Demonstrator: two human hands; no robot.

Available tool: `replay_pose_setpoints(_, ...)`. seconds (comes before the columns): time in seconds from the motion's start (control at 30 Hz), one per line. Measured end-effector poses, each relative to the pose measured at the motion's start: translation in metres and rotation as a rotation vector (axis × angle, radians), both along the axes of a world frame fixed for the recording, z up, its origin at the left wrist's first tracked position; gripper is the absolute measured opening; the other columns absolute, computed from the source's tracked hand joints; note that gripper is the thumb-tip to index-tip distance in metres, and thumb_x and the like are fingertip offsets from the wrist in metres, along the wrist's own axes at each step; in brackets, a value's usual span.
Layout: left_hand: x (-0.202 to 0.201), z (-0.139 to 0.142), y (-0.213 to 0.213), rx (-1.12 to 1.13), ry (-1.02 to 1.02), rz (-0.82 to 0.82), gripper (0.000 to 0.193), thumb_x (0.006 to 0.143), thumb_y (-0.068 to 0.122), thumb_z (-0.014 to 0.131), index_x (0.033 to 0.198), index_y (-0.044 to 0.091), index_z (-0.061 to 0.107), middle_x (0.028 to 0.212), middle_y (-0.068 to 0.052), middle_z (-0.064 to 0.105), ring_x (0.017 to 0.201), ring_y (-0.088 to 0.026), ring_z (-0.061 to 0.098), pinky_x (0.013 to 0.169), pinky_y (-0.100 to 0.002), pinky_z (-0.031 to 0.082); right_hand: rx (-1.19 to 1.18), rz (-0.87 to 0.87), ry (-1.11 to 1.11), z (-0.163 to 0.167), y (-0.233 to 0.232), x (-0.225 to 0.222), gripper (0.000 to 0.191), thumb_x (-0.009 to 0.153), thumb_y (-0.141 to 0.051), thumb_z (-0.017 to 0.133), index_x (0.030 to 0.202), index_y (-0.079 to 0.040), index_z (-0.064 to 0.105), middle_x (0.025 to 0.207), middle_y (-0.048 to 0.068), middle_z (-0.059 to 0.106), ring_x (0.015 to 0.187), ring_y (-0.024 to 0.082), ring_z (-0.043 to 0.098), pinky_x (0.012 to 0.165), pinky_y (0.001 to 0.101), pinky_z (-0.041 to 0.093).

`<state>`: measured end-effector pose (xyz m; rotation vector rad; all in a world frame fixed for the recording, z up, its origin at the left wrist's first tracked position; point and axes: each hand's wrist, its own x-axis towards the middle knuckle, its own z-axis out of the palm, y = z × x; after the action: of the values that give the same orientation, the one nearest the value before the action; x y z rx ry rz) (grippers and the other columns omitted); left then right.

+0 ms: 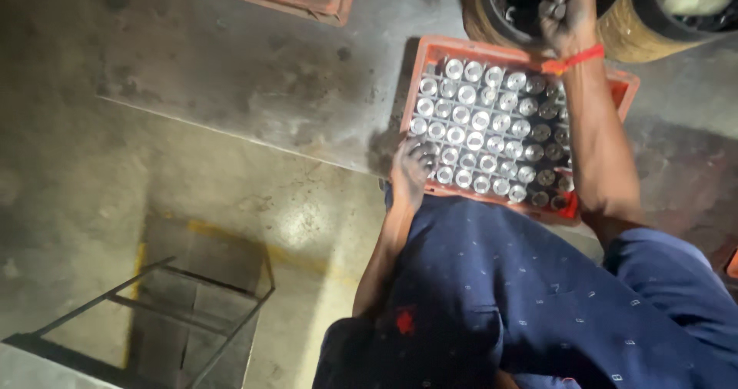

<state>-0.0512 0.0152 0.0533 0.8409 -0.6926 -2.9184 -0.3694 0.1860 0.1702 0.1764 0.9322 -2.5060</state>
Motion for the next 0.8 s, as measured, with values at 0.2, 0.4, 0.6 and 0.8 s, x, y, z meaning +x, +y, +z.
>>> replay_pose_setpoints(0.2,-0.038,-0.012,0.050,0.173,-0.093,-0.198,0.058,0.104,0.051,0.041,0.143,0.008,0.046,0.138,-0.015,0.055,0.128,-0.032,0.054,0.113,-0.046,0.041,0.552,0.001,0.024,-0.051,-0.005,0.150,0.023,0.101,-0.031,0.069,0.109,-0.011,0.062,0.080,0.003,0.066,0.053,0.007,0.049,0.043,0.0223,0.035)
replay_pose_setpoints(0.4,-0.031,-0.022,0.088,0.398,0.037,-0.341,0.056,0.109,0.041,0.034,0.147,0.001,0.046,0.148,-0.016,0.052,0.138,-0.029,0.053,0.121,-0.043,0.038,1.132,-0.083,0.879,-0.088,-0.003,0.273,0.012,0.097,-0.012,0.075,0.104,-0.004,0.069,0.103,0.008,0.071,0.092,0.022,0.066,0.083,0.0352,0.052)
replay_pose_setpoints(0.6,-0.014,-0.044,0.101,0.344,-0.205,-0.380,0.052,0.107,0.046,0.032,0.135,0.008,0.054,0.127,-0.009,0.065,0.121,-0.024,0.061,0.104,-0.042,0.051,1.185,-0.137,0.848,-0.092,0.035,0.279,0.012,0.090,-0.008,0.078,0.100,-0.004,0.074,0.101,0.009,0.075,0.090,0.023,0.070,0.082,0.0357,0.053)
replay_pose_setpoints(0.8,0.000,-0.040,0.082,0.105,-0.181,-0.282,0.020,0.108,0.030,0.060,0.120,0.013,0.062,0.092,0.000,0.063,0.075,-0.011,0.056,0.063,-0.026,0.044,1.012,-0.081,0.388,-0.117,0.069,0.260,0.020,0.096,-0.018,0.078,0.109,-0.005,0.071,0.108,0.009,0.075,0.102,0.017,0.072,0.088,0.0306,0.055)
